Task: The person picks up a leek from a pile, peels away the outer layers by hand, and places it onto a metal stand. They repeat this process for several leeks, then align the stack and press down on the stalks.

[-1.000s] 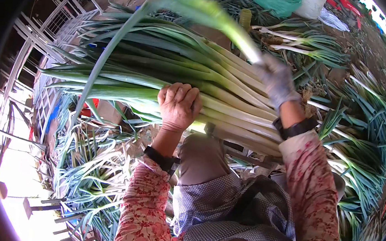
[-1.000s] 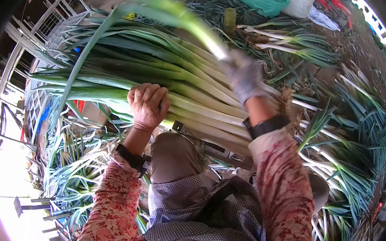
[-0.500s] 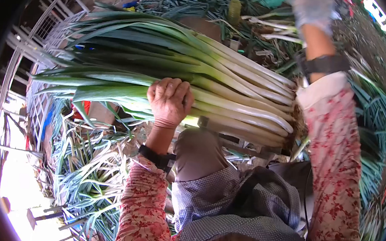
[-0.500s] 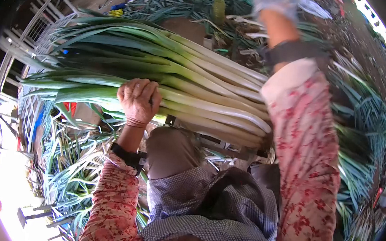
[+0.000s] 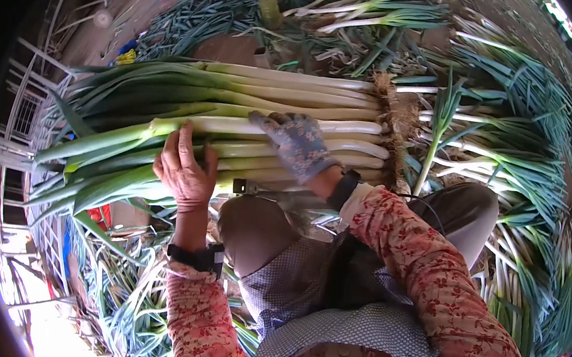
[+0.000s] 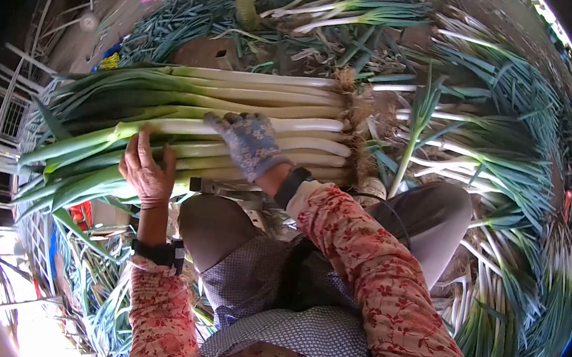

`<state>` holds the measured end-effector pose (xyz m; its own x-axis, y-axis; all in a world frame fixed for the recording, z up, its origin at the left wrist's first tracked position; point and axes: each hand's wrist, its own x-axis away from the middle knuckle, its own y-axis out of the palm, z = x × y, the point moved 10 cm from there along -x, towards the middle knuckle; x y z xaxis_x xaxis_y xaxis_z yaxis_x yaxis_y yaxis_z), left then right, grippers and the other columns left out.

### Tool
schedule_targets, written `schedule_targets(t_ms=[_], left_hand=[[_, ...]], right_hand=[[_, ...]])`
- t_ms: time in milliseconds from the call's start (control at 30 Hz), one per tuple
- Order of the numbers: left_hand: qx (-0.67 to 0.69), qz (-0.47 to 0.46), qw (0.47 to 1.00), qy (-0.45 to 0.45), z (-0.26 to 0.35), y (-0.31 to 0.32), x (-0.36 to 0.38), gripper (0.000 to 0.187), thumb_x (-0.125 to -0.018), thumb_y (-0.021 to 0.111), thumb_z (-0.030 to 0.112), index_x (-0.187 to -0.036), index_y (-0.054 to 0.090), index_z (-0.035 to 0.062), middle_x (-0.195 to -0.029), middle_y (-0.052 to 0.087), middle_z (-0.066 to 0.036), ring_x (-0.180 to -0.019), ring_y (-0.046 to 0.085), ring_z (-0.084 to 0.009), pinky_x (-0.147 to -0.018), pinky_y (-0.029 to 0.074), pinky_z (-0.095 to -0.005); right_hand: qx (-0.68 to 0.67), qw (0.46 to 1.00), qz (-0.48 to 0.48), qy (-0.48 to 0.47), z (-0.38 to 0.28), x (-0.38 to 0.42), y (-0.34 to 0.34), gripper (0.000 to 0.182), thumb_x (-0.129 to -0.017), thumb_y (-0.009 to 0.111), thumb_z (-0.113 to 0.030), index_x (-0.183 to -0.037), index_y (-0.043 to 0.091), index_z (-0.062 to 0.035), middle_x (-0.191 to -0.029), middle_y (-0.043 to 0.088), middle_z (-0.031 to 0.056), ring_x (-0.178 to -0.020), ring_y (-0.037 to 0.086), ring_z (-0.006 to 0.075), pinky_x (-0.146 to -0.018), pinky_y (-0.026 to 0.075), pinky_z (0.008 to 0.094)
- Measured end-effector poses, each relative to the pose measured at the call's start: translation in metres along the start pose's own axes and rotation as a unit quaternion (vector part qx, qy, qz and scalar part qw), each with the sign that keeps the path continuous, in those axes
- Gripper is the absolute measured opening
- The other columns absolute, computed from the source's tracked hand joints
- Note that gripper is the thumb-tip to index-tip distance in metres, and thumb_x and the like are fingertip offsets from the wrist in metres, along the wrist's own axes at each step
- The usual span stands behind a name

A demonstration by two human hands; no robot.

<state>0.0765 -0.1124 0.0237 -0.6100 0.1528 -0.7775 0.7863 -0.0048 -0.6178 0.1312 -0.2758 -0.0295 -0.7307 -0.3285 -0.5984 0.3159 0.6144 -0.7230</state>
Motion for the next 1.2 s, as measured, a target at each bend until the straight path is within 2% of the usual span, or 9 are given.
schedule_targets(t_ms=[67, 167, 233, 333, 500, 700, 800, 933, 1200], left_hand=[[-0.019, -0.062, 0.998, -0.001, 0.003, 0.005, -0.005, 0.058, -0.076, 0.065, 0.027, -0.131, 0.049, 0.0165, -0.127, 0.047, -0.006, -0.11, 0.05, -0.0249, -0.095, 0.033, -0.0456], [-0.059, -0.031, 0.997, 0.048, 0.018, -0.016, -0.028, 0.049, -0.079, 0.065, 0.03, -0.124, 0.054, 0.0172, -0.128, 0.049, -0.004, -0.118, 0.047, -0.0251, -0.101, 0.028, -0.0479], [-0.039, -0.088, 0.994, 0.055, 0.006, 0.001, -0.032, 0.041, -0.081, 0.064, 0.032, -0.118, 0.057, 0.0177, -0.127, 0.05, -0.003, -0.121, 0.044, -0.024, -0.104, 0.024, -0.0491], [-0.01, -0.154, 0.987, 0.048, -0.003, 0.018, -0.033, 0.034, -0.081, 0.065, 0.038, -0.108, 0.06, 0.018, -0.121, 0.055, 0.0, -0.123, 0.044, -0.021, -0.107, 0.019, -0.0502], [-0.015, -0.17, 0.984, 0.046, -0.005, 0.025, -0.031, 0.036, -0.079, 0.066, 0.041, -0.11, 0.062, 0.0216, -0.114, 0.056, 0.002, -0.12, 0.045, -0.0192, -0.107, 0.02, -0.0492], [0.004, -0.189, 0.98, 0.064, -0.005, 0.032, -0.043, 0.037, -0.071, 0.073, 0.035, -0.105, 0.063, 0.0213, -0.108, 0.058, 0.002, -0.112, 0.049, -0.0189, -0.108, 0.02, -0.0524], [0.03, -0.194, 0.976, 0.09, 0.001, 0.037, -0.051, 0.038, -0.069, 0.073, 0.036, -0.101, 0.064, 0.0186, -0.103, 0.059, -0.001, -0.106, 0.052, -0.0221, -0.106, 0.025, -0.05], [0.099, -0.248, 0.962, 0.046, 0.002, 0.044, -0.055, 0.03, -0.068, 0.075, 0.033, -0.09, 0.066, 0.0145, -0.097, 0.062, -0.001, -0.1, 0.056, -0.0231, -0.096, 0.036, -0.039], [0.101, -0.22, 0.966, 0.087, 0.004, 0.034, -0.045, 0.025, -0.076, 0.069, 0.032, -0.095, 0.068, 0.0156, -0.097, 0.066, -0.001, -0.1, 0.057, -0.0205, -0.095, 0.037, -0.0372]], right_hand=[[-0.001, 1.0, -0.004, 0.012, 0.001, 0.002, -0.001, 0.042, -0.081, 0.052, -0.011, -0.121, 0.057, -0.0201, -0.091, 0.064, 0.0073, -0.078, 0.061, 0.0261, -0.072, 0.046, 0.0398], [0.008, 0.998, -0.052, 0.022, 0.0, 0.0, 0.002, 0.044, -0.079, 0.057, -0.012, -0.123, 0.055, -0.0178, -0.094, 0.065, 0.0085, -0.077, 0.061, 0.0292, -0.07, 0.047, 0.0411], [0.038, 0.995, -0.094, 0.012, -0.001, 0.001, 0.0, 0.042, -0.081, 0.056, -0.014, -0.124, 0.055, -0.0166, -0.094, 0.065, 0.008, -0.078, 0.061, 0.029, -0.07, 0.048, 0.0409], [-0.092, 0.981, -0.172, 0.024, 0.015, 0.004, 0.001, 0.036, -0.086, 0.053, -0.023, -0.122, 0.057, -0.0161, -0.087, 0.066, 0.01, -0.08, 0.064, 0.0288, -0.071, 0.049, 0.0414], [-0.231, 0.942, -0.217, 0.108, 0.093, 0.041, -0.013, 0.031, -0.087, 0.058, -0.026, -0.114, 0.062, -0.0119, -0.1, 0.065, 0.0162, -0.094, 0.061, 0.0334, -0.084, 0.048, 0.0392], [-0.027, 0.941, -0.318, 0.114, 0.14, 0.061, -0.038, 0.031, -0.087, 0.058, -0.024, -0.114, 0.062, -0.0122, -0.104, 0.064, 0.0165, -0.096, 0.061, 0.0345, -0.086, 0.047, 0.0395], [0.052, 0.938, -0.314, 0.139, 0.133, 0.058, -0.059, 0.029, -0.085, 0.057, -0.021, -0.112, 0.063, -0.0132, -0.101, 0.064, 0.0164, -0.094, 0.061, 0.0341, -0.084, 0.048, 0.0412], [0.062, 0.963, -0.246, 0.091, 0.134, 0.066, -0.057, 0.028, -0.083, 0.057, -0.021, -0.109, 0.064, -0.0138, -0.097, 0.063, 0.0166, -0.089, 0.062, 0.035, -0.079, 0.048, 0.0437], [0.044, 0.973, -0.204, 0.103, 0.123, 0.072, -0.068, 0.029, -0.081, 0.059, -0.016, -0.109, 0.064, -0.0133, -0.089, 0.064, 0.0184, -0.083, 0.062, 0.0366, -0.075, 0.049, 0.0453]])
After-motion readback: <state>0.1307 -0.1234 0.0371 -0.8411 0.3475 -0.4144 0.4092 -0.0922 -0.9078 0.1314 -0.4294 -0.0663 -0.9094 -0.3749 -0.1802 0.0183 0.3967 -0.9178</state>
